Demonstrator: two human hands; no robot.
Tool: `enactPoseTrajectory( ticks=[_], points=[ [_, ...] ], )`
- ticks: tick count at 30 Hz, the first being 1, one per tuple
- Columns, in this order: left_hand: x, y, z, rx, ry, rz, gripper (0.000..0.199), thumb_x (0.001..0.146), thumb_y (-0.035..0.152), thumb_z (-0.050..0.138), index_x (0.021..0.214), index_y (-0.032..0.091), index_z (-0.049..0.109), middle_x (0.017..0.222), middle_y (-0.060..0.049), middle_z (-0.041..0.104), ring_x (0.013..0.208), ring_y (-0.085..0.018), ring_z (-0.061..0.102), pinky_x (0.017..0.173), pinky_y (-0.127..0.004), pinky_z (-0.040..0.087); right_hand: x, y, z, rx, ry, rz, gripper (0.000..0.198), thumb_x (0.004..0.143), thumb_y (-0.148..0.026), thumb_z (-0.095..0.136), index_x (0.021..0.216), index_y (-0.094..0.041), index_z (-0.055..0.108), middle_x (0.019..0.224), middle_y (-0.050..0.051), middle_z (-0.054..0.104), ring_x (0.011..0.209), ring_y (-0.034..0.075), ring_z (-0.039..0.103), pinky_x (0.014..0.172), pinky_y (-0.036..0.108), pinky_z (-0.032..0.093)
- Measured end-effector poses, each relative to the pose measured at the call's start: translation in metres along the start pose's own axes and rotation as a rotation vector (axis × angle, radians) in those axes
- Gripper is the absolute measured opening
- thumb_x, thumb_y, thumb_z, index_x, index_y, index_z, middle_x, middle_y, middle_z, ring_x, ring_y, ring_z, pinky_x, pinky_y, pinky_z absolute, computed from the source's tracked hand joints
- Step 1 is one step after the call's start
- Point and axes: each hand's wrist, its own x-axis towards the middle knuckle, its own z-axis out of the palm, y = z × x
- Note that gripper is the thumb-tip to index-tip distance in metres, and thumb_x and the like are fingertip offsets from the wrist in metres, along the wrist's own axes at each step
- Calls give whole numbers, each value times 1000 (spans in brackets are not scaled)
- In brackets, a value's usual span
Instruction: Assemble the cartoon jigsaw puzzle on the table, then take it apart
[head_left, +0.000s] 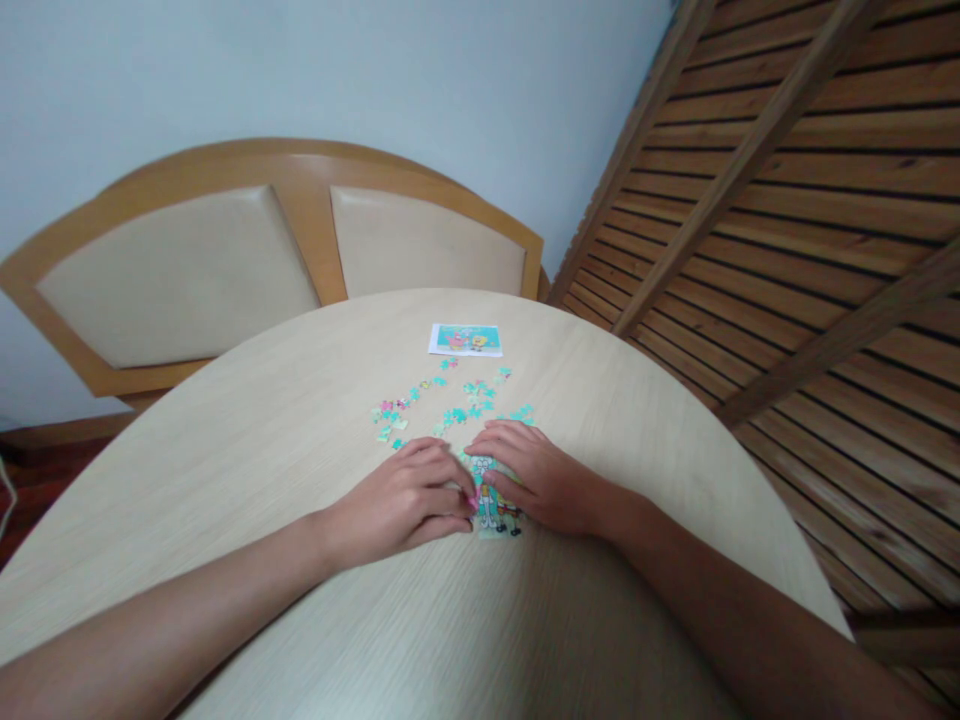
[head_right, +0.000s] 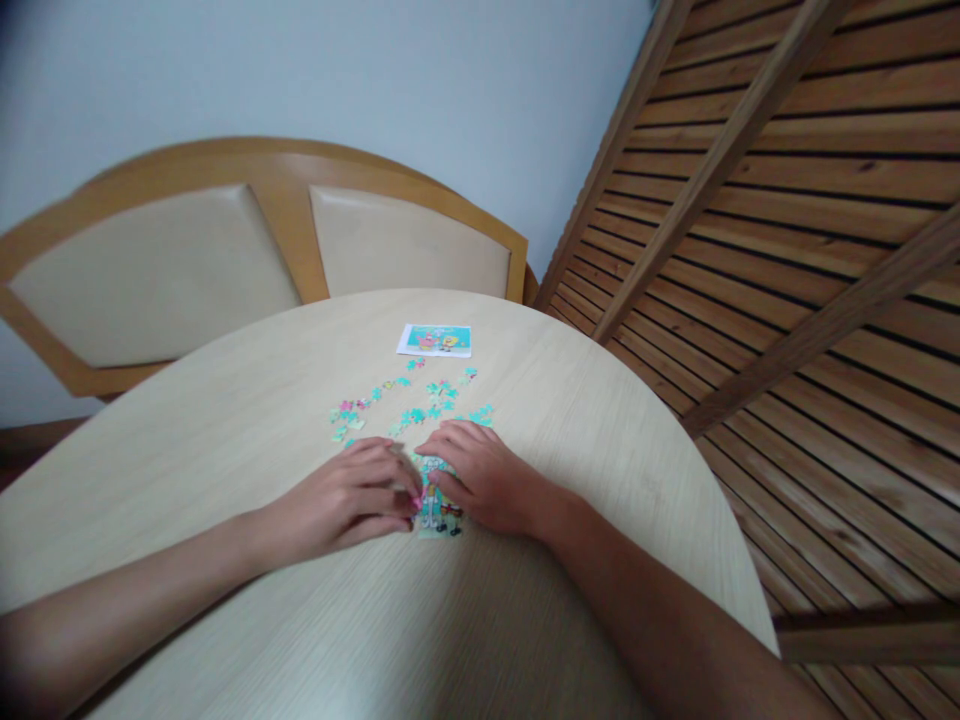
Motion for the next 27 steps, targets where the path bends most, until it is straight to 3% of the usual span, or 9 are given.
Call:
enactPoseTrajectory(
  ticks=[5,12,18,21,25,27],
  points=[
    [1,3,-4,41,-29,49,15,100,34,60,100,22,68,108,-4,71,107,-19,63,110,-40,37,-3,7,-7,11,34,8,32,105,-31,39,127,-21,59,127,11,64,129,24,50,111,47,36],
    [3,7,-9,115,-72,97,20,102,33,54,109,20,67,110,-8,72,108,-24,63,109,-45,39,-7,18,-16,-86,75,76,29,100,-32,52,125,-21,63,128,11,64,129,27,49,109,50,39],
    [1,5,-8,61,-36,104,20,102,27,52,116,20,64,115,-8,70,113,-23,61,104,-41,43,-11,34,-18,-189,198,264,34,95,-29,56,127,-19,62,127,12,65,122,28,55,106,50,43],
    [-2,-2,-9,75,69,-27,21,101,26,50,117,21,64,112,-8,70,107,-22,63,98,-40,48,-15,45,-17,-222,219,352,37,94,-31,56,129,-19,61,127,12,65,121,29,56,104,50,45],
    [-10,-25,-13,192,295,-360,21,98,27,50,113,21,63,111,-9,69,104,-25,62,93,-44,49,-17,54,-14,-241,235,407,38,94,-33,56,129,-20,61,125,13,65,119,30,57,103,51,47],
    [-15,-39,-14,245,326,-487,22,95,28,53,113,20,63,113,-10,68,103,-27,62,92,-47,50,-17,55,-14,-242,233,406,37,95,-32,55,128,-20,61,125,13,65,119,30,57,103,51,47]
  ],
)
